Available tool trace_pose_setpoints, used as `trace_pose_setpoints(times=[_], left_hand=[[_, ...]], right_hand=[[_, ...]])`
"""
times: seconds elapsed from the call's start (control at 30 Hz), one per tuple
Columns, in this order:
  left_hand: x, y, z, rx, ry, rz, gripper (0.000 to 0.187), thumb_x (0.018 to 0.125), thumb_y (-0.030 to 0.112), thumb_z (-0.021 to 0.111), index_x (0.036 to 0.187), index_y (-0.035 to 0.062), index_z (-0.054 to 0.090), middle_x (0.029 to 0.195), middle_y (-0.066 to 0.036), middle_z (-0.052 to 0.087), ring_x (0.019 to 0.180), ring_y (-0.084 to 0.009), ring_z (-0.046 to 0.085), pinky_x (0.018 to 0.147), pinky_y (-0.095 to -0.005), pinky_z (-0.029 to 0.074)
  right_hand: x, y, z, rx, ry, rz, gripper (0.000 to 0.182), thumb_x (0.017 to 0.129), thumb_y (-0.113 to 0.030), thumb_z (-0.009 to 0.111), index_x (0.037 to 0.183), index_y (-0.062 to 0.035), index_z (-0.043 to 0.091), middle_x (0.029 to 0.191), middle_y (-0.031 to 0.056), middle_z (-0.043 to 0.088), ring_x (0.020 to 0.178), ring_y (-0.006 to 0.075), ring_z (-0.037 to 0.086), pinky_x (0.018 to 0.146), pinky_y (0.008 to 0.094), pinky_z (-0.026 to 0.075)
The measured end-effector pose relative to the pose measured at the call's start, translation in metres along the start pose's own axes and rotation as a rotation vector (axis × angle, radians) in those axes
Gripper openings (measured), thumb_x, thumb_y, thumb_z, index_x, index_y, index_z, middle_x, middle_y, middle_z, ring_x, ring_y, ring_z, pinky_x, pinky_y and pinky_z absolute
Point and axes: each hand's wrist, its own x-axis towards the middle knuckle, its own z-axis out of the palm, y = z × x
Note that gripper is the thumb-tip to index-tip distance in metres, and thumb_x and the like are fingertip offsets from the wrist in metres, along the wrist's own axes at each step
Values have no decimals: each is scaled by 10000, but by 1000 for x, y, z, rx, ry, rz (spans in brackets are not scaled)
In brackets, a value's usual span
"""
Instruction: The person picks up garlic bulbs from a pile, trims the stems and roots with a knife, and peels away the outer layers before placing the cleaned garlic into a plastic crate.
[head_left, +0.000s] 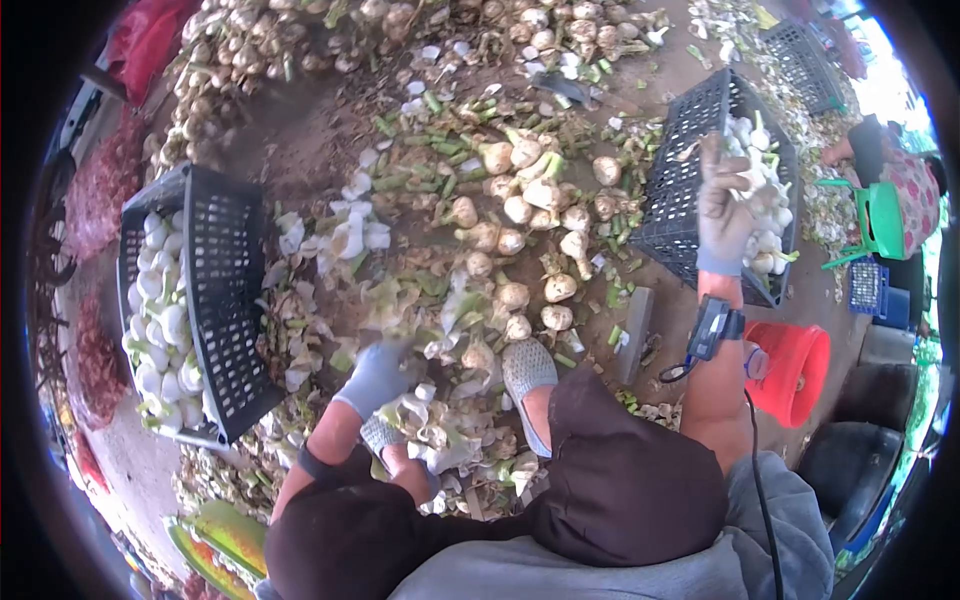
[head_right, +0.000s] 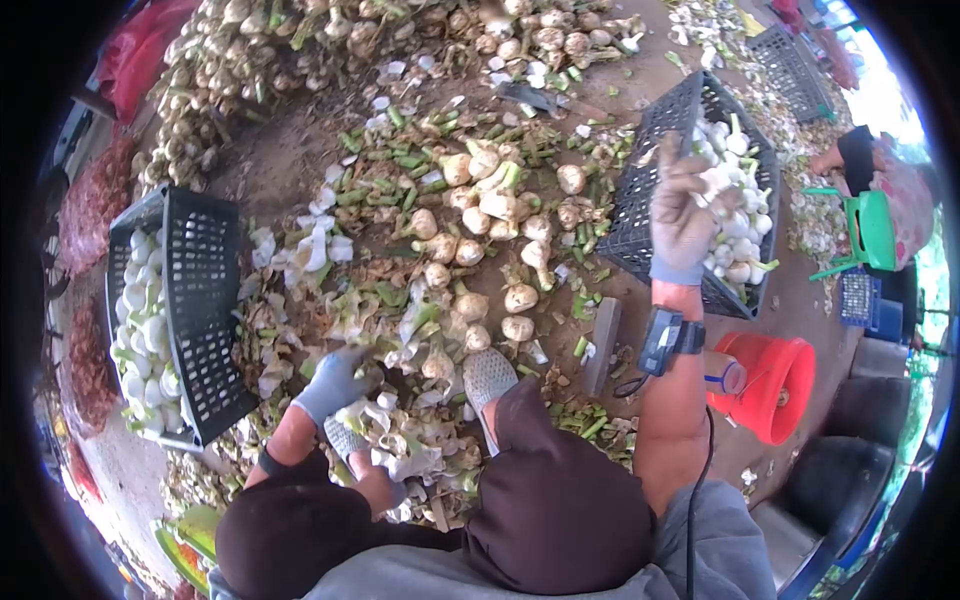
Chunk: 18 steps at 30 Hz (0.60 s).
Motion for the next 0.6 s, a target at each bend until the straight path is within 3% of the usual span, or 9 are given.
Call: trace_pose_setpoints(times=[0.07, 0.1, 0.13, 0.2, 0.33, 0.43, 0.47, 0.53, 0.6], left_hand=[[9, -3, 6, -128, 120, 66, 447, 804, 291, 675, 1192, 76, 614, 1033, -196, 661, 987, -344, 637, 864, -401, 489], [13, -8, 12, -163, 171, 89, 483, 789, 329, 682, 1221, 135, 588, 1052, -205, 656, 997, -354, 626, 854, -433, 484], [11, -2, 8, -157, 177, 77, 483, 789, 329, 682, 1221, 135, 588, 1052, -205, 656, 997, -354, 626, 854, -433, 484], [7, 11, -3, -287, 91, 73, 479, 793, 297, 684, 1224, 113, 583, 1030, -192, 661, 975, -349, 628, 857, -414, 484], [-3, -14, 3, -270, 255, 95, 435, 787, 216, 666, 1183, 45, 604, 849, -121, 689, 776, -297, 662, 727, -366, 519], [5, -46, 15, -517, 314, 98, 411, 784, 194, 673, 1167, 54, 626, 786, -84, 682, 764, -175, 673, 744, -308, 517], [2, -44, 5, -562, 255, 107, 494, 785, 132, 661, 1263, 55, 569, 954, -98, 686, 840, -165, 663, 781, -322, 521], [-6, -33, -7, -816, 285, 80, 738, 772, 45, 647, 1450, 69, 355, 1299, -150, 540, 1079, -212, 590, 915, -354, 489], [-2, -10, -21, -749, 498, 271, 844, 759, 10, 637, 1490, 81, 221, 1402, -160, 403, 1175, -240, 513, 974, -370, 449]], right_hand=[[0, 59, -14, -262, 410, 31, 682, 842, -355, 699, 1350, -17, 395, 1094, 84, 598, 833, 137, 647, 635, 252, 546], [-11, 82, -50, -658, 392, 159, 494, 887, -264, 661, 1289, -48, 471, 1122, 138, 619, 868, 185, 660, 674, 279, 569], [-13, 122, -50, -1503, 268, 459, 368, 879, -144, 625, 1231, -76, 543, 1207, 156, 617, 926, 226, 666, 758, 303, 573], [-35, 181, -99, -2021, -356, 509, 295, 842, -69, 549, 1111, -143, 647, 1285, 105, 595, 988, 258, 670, 819, 325, 562], [-50, 219, -154, -2796, -934, 789, 312, 799, -93, 600, 1097, -163, 660, 1144, 113, 626, 914, 278, 682, 673, 414, 559], [-37, 212, -165, -2833, -939, 835, 294, 812, -164, 617, 1103, -169, 654, 1118, 117, 602, 862, 274, 679, 627, 429, 545], [-32, 213, -156, -2800, -940, 830, 295, 831, -188, 610, 1123, -167, 645, 1128, 125, 597, 865, 288, 677, 645, 431, 548], [-27, 219, -139, -2502, -607, 715, 345, 870, -199, 587, 1214, -173, 606, 1174, 152, 586, 878, 317, 673, 675, 427, 549], [-28, 244, -150, -2178, -390, 493, 408, 910, -149, 540, 1316, -116, 538, 1261, 168, 575, 931, 291, 657, 793, 370, 530]])
